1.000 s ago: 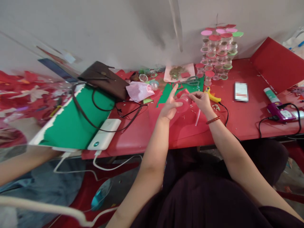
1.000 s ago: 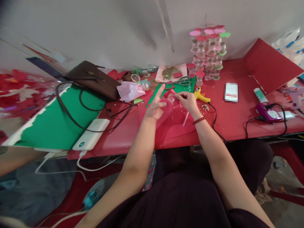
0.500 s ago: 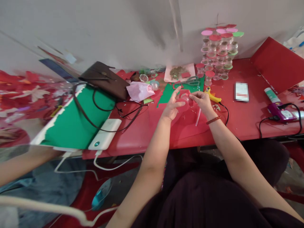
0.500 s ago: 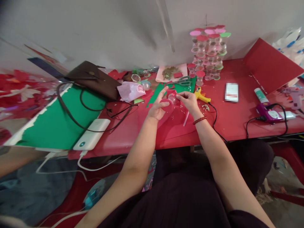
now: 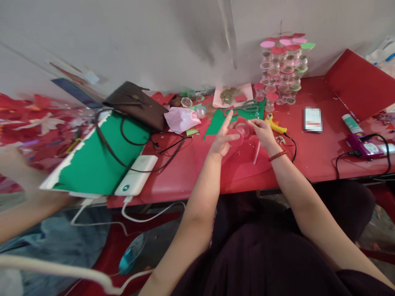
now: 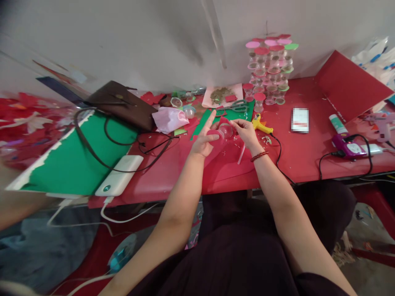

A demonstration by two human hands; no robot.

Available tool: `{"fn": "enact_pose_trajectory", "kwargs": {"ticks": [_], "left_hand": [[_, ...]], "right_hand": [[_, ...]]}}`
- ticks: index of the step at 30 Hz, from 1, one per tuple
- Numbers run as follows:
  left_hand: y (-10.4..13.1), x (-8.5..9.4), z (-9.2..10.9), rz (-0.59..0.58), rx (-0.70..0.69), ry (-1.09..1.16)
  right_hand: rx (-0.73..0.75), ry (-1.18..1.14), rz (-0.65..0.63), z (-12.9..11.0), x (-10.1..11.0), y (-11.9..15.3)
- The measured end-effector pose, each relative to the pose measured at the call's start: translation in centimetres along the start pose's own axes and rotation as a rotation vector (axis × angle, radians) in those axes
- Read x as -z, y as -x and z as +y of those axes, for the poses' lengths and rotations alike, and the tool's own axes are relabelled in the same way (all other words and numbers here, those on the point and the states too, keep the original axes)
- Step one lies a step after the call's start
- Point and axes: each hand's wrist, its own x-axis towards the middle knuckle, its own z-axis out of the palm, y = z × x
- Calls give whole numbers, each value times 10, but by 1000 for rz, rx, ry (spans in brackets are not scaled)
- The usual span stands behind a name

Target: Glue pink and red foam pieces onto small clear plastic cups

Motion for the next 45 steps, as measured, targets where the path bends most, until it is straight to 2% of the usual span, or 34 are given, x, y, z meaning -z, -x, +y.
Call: {"fn": "enact_pose_trajectory", "kwargs": {"ticks": [4, 8, 11, 15, 18, 22, 31, 36, 41, 45], "left_hand": [[0, -1, 1, -39, -6, -59], [-1, -4, -3, 81, 40, -60], [-2, -5, -5, 103, 63, -32], [-4, 1, -7, 62, 21, -77], [-4, 4, -8, 19, 23, -116], [-3, 1, -6, 40, 25, -101], [0, -6, 1, 62, 20, -96], [3, -10, 7, 92, 27, -5], [3, -12, 11, 104, 45, 188], [3, -11, 10, 117, 28, 199]], "right_hand": [[12, 98, -28, 3, 1, -3], [96, 151, 102, 6, 2, -5], [114, 130, 139, 6, 3, -4], [96, 92, 108, 4, 2, -2], [101, 174, 101, 1, 1, 1], [105, 180, 137, -2, -1, 2], [67, 197, 78, -4, -4, 2], [84, 63, 51, -7, -3, 3], [-3, -18, 32, -10, -4, 4], [-26, -4, 35, -15, -7, 7]]}}
